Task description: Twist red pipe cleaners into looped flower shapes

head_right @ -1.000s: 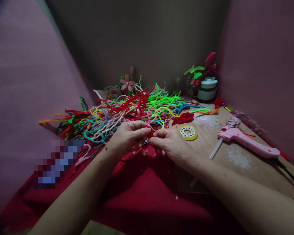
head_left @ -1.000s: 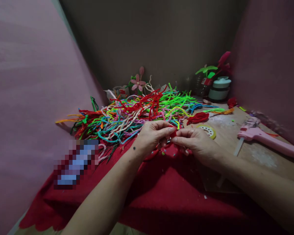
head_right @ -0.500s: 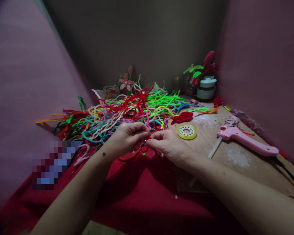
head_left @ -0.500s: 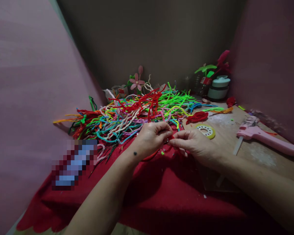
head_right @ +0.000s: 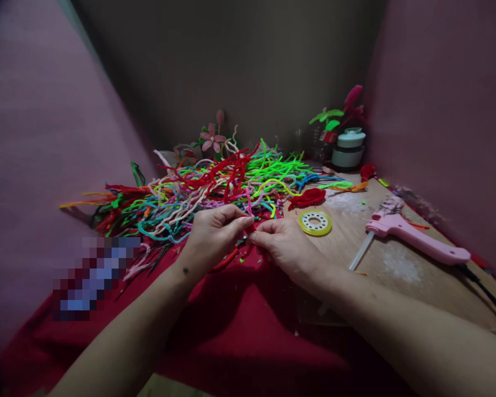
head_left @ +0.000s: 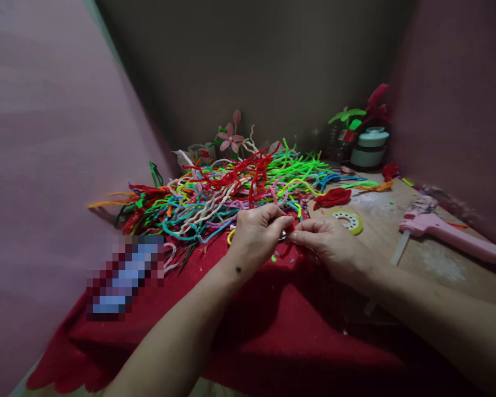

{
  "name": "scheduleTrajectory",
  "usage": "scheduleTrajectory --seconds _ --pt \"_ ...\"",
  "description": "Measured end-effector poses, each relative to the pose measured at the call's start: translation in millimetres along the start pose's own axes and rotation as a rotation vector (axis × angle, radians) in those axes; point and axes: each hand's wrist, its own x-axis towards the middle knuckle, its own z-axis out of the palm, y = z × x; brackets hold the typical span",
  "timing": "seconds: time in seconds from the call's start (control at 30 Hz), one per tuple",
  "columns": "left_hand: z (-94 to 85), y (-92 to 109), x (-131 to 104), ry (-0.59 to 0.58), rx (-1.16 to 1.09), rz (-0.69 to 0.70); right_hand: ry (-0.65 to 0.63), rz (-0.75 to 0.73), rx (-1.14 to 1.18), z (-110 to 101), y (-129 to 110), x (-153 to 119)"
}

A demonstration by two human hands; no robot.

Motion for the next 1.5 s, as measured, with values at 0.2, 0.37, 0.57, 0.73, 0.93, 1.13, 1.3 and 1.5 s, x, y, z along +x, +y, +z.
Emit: scheduleTrajectory --seconds 0.2,0.37,0.57,0.73,0.93,1.13,1.3,1.5 --pt "-5.6 0 4 -0.191 -0.145 -0.138 0.018 -0.016 0.027 1 -6 -3" --pt "6.0 -7 -1 0.057 0.257 0.267 0.018 0.002 0.08 1 0 0" --pt "7.7 -11 3 0.08 0.243 0.236 -0.01 -0.01 0.154 -3 4 6" --pt "-3.7 -5 10 -0.282 -0.004 -0.051 -0.003 -0.059 0.192 -13 1 11" --pt "4.2 -18 2 -0.059 0.633 0.418 0.13 -0.079 0.016 -14 1 13" --pt "6.3 -20 -1 0.096 0.698 0.485 0.132 -0.002 0.145 -9 -11 19" --pt "4.5 -12 8 0.066 0.032 0.102 0.084 -0.004 0.181 -4 -21 22" --pt "4.9 -17 16 0.079 -0.521 -0.169 0.207 -0.046 0.313 -6 -12 26"
